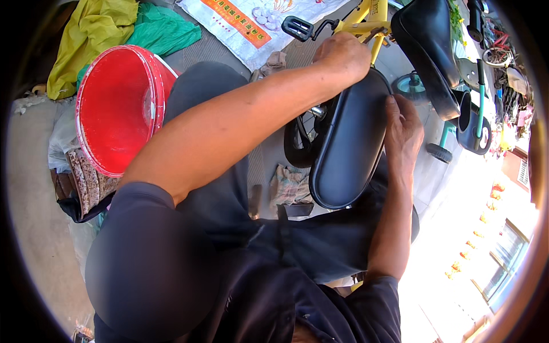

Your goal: The person is repairing a yellow bicycle, specifically focusing on the seat post area. They use a wrench and a multi-tool to tighten bolts and adjust the seat post clamp. The person also briefly handles a smartphone while sitting on a low stool.

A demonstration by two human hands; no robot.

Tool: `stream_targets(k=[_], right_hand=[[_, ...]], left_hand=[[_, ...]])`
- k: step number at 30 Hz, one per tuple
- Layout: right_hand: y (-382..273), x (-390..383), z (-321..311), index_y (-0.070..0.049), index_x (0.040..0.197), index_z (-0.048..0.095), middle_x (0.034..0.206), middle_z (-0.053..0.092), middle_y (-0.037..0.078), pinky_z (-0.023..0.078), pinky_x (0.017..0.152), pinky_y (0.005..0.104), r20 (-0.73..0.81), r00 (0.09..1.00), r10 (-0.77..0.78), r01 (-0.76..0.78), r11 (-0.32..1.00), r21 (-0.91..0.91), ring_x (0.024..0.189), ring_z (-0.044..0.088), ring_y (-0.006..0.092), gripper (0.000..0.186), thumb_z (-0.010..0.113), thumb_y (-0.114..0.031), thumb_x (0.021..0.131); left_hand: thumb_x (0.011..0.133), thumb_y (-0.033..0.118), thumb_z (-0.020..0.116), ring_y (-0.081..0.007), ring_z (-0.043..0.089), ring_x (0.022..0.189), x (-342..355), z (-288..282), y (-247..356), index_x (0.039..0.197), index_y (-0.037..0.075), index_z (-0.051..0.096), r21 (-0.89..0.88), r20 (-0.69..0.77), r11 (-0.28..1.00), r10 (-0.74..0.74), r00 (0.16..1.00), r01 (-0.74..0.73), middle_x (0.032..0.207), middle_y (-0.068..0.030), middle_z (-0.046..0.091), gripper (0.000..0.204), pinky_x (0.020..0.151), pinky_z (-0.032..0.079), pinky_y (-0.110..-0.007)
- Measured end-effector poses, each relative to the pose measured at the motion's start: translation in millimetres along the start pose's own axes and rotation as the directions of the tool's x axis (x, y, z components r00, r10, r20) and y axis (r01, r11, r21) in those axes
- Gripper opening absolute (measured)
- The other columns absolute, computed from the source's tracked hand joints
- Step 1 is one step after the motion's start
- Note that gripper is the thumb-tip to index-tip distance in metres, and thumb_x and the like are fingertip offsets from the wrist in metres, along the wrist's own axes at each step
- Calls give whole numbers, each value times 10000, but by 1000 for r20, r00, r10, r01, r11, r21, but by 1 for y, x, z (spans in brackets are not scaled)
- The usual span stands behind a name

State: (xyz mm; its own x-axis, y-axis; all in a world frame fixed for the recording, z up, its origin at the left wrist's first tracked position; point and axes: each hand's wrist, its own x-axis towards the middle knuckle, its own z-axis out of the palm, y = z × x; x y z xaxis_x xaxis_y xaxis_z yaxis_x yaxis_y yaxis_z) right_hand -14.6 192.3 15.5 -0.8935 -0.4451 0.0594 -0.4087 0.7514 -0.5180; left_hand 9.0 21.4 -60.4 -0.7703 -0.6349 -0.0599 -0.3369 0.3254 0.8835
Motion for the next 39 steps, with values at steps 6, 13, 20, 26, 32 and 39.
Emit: stream_targets(k=[6, 13, 20, 26, 32, 39], right_hand=[[-13, 0, 2, 10, 1005, 652, 991, 622, 59, 484, 753, 272, 22, 999, 34, -36, 991, 131, 823, 592, 131, 208, 637, -181, 925], [-9, 2, 3, 21, 1011, 644, 984, 619, 59, 486, 779, 270, 42, 996, 73, -79, 985, 153, 853, 585, 129, 183, 627, -144, 933], [11, 10, 4, 54, 1115, 622, 994, 695, 131, 476, 837, 298, 45, 999, 20, -29, 978, 205, 939, 619, 159, 475, 679, -348, 869], [9, 5, 5, 45, 1188, 597, 1069, 681, 134, 487, 857, 314, -39, 998, -41, 47, 987, 157, 984, 639, 193, 451, 659, -269, 870], [2, 8, 3, 23, 1122, 618, 1011, 683, 108, 491, 805, 288, -58, 993, 105, -70, 899, 433, 909, 633, 158, 333, 588, -257, 945], [-30, 10, 4, 17, 1130, 613, 989, 679, 113, 491, 786, 306, -26, 979, 201, -159, 842, 516, 891, 633, 180, 365, 481, -300, 1007]], left_hand=[[884, 217, 482, -393, 636, 976, -5, -28, 49, 970, -64, 666, -138, 90, 962, -226, 970, 237, 994, -278, 653, 347, 855, 504, -438], [839, 149, 540, -404, 650, 938, -11, -43, 68, 920, -68, 664, -201, 302, 885, -352, 886, 420, 951, -265, 666, 262, 832, 515, -436], [809, 89, 597, -374, 672, 893, -27, -34, 77, 896, -52, 640, -297, 371, 882, -246, 896, 365, 909, -254, 667, 171, 773, 546, -417], [787, 71, 600, -418, 666, 806, -36, -14, 81, 848, -86, 561, -438, 220, 840, -245, 944, 320, 810, -280, 648, 174, 715, 535, -453], [799, 88, 611, -415, 671, 776, -40, -15, 80, 906, -102, 512, -440, 190, 864, -175, 966, 243, 796, -284, 639, 239, 680, 539, -449], [797, 128, 664, -361, 683, 812, -41, -20, 84, 1097, -134, 437, -341, 273, 906, -159, 949, 250, 935, -270, 622, 458, 676, 558, -375]])
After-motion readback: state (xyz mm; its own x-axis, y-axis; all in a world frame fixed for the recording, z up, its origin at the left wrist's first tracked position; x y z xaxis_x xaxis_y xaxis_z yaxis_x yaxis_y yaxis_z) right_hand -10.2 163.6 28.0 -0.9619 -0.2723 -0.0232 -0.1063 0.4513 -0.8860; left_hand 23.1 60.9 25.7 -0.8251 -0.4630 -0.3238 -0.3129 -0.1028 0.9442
